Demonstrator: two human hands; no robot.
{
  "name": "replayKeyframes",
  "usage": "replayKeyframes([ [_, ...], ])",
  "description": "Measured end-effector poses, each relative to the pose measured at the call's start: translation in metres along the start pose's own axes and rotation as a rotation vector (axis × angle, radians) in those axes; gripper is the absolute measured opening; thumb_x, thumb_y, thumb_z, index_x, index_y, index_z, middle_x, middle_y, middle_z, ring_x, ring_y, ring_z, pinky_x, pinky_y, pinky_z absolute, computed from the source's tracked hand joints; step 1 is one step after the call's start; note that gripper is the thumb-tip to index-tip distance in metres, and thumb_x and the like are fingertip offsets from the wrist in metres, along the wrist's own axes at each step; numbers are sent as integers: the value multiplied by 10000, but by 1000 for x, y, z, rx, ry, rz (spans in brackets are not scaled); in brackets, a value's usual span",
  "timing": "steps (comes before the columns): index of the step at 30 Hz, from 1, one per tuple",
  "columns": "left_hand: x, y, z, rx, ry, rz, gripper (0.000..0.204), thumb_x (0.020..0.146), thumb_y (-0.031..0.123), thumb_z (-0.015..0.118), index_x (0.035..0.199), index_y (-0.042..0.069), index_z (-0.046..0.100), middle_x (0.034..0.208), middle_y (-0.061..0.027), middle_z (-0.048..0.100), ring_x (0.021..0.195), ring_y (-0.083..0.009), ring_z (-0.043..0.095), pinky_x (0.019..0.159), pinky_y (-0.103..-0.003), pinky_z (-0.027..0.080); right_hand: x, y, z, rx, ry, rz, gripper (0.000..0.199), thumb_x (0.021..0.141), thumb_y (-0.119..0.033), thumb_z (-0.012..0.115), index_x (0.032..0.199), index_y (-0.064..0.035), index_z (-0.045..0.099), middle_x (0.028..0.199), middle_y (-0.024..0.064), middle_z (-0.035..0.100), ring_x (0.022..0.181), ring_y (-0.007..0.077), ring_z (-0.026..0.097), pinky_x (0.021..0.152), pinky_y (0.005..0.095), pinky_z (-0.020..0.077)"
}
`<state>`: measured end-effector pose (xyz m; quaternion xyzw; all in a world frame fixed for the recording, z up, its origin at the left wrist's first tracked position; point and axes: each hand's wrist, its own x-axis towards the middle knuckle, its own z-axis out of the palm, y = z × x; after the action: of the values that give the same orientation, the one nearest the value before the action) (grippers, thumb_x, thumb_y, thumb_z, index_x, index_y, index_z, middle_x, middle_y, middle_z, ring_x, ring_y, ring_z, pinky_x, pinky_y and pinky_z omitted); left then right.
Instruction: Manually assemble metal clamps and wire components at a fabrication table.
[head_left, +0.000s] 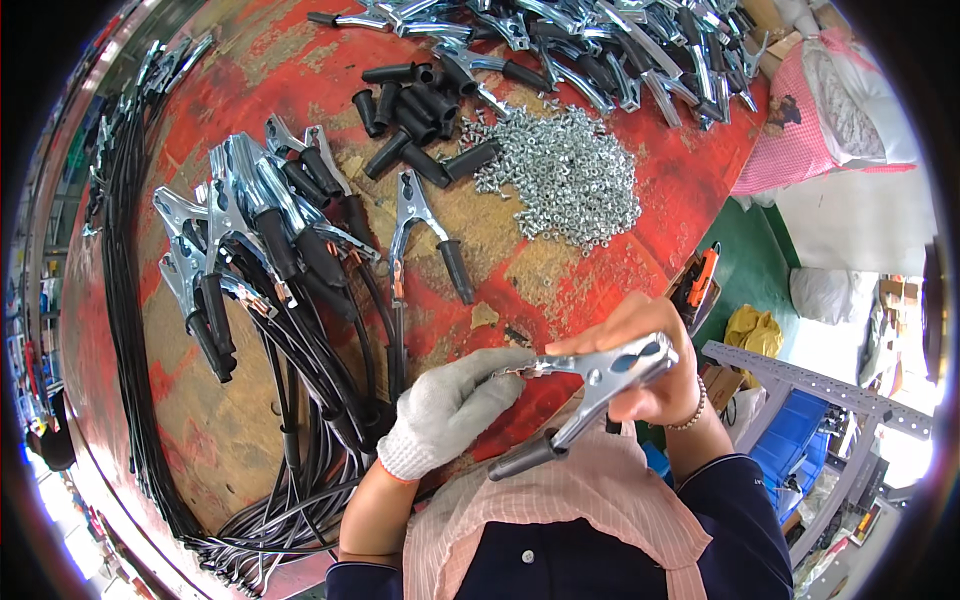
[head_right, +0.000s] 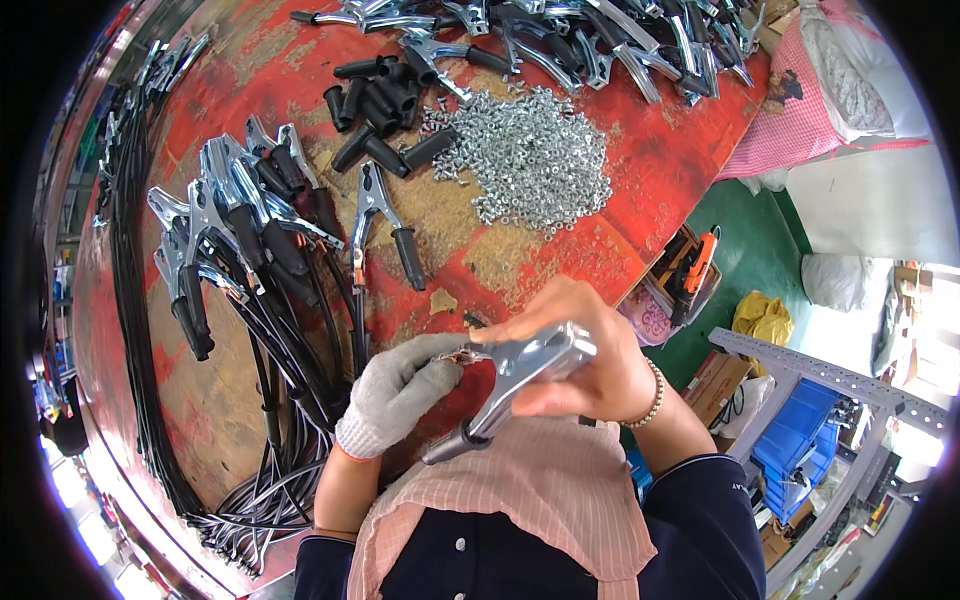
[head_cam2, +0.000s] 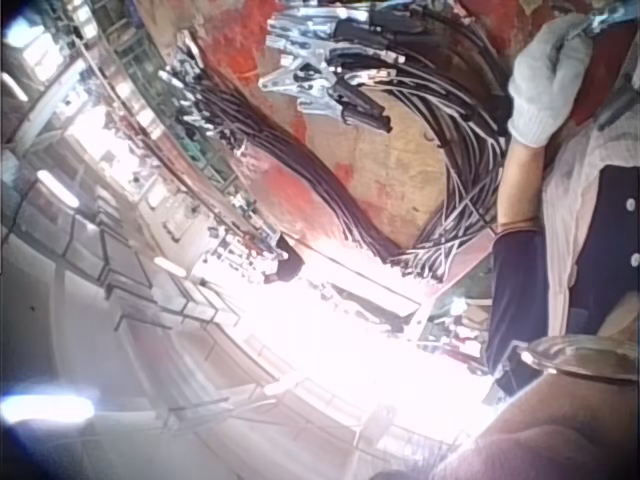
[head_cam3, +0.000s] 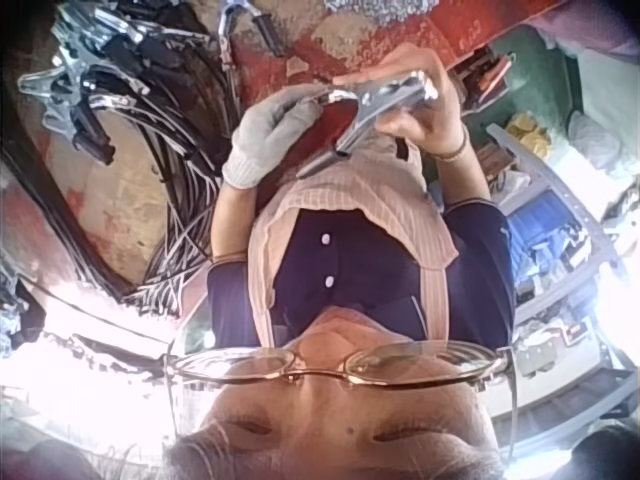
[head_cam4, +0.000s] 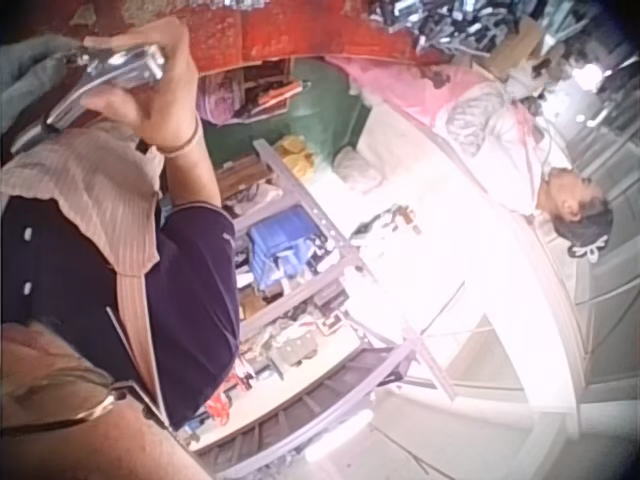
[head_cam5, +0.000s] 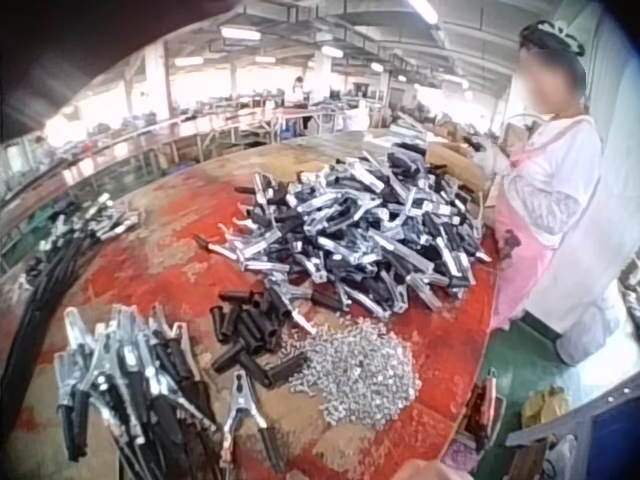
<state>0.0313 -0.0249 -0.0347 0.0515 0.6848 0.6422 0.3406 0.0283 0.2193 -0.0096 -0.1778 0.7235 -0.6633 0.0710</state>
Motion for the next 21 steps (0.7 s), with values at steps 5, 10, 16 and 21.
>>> replayKeyframes([
  [5,-2,8,3,143,63,-42,318,939,218,596,1216,66,635,877,-103,698,770,-146,673,715,-273,517,4,2,0,80,0,73,518,779,-296,825,1117,-36,531,984,76,643,864,180,614,766,306,463],
  [10,-3,8,6,254,64,-46,340,926,268,602,1214,93,640,829,-114,689,744,-180,685,703,-292,523,-8,9,14,251,84,277,517,856,-314,752,1144,-7,452,1026,93,619,1065,191,629,883,312,491],
  [16,2,7,2,81,-6,-52,326,944,160,564,1226,4,612,1001,-87,682,905,-110,605,814,-267,481,-8,10,13,194,196,55,497,861,-370,735,1089,-25,460,1026,171,699,937,185,665,772,292,476],
  [21,2,12,3,66,-8,-104,313,944,149,560,1209,-4,622,1030,-93,685,937,-123,610,838,-272,477,-11,8,7,86,145,83,585,858,-463,698,1066,21,442,871,93,507,911,367,694,834,520,570],
])
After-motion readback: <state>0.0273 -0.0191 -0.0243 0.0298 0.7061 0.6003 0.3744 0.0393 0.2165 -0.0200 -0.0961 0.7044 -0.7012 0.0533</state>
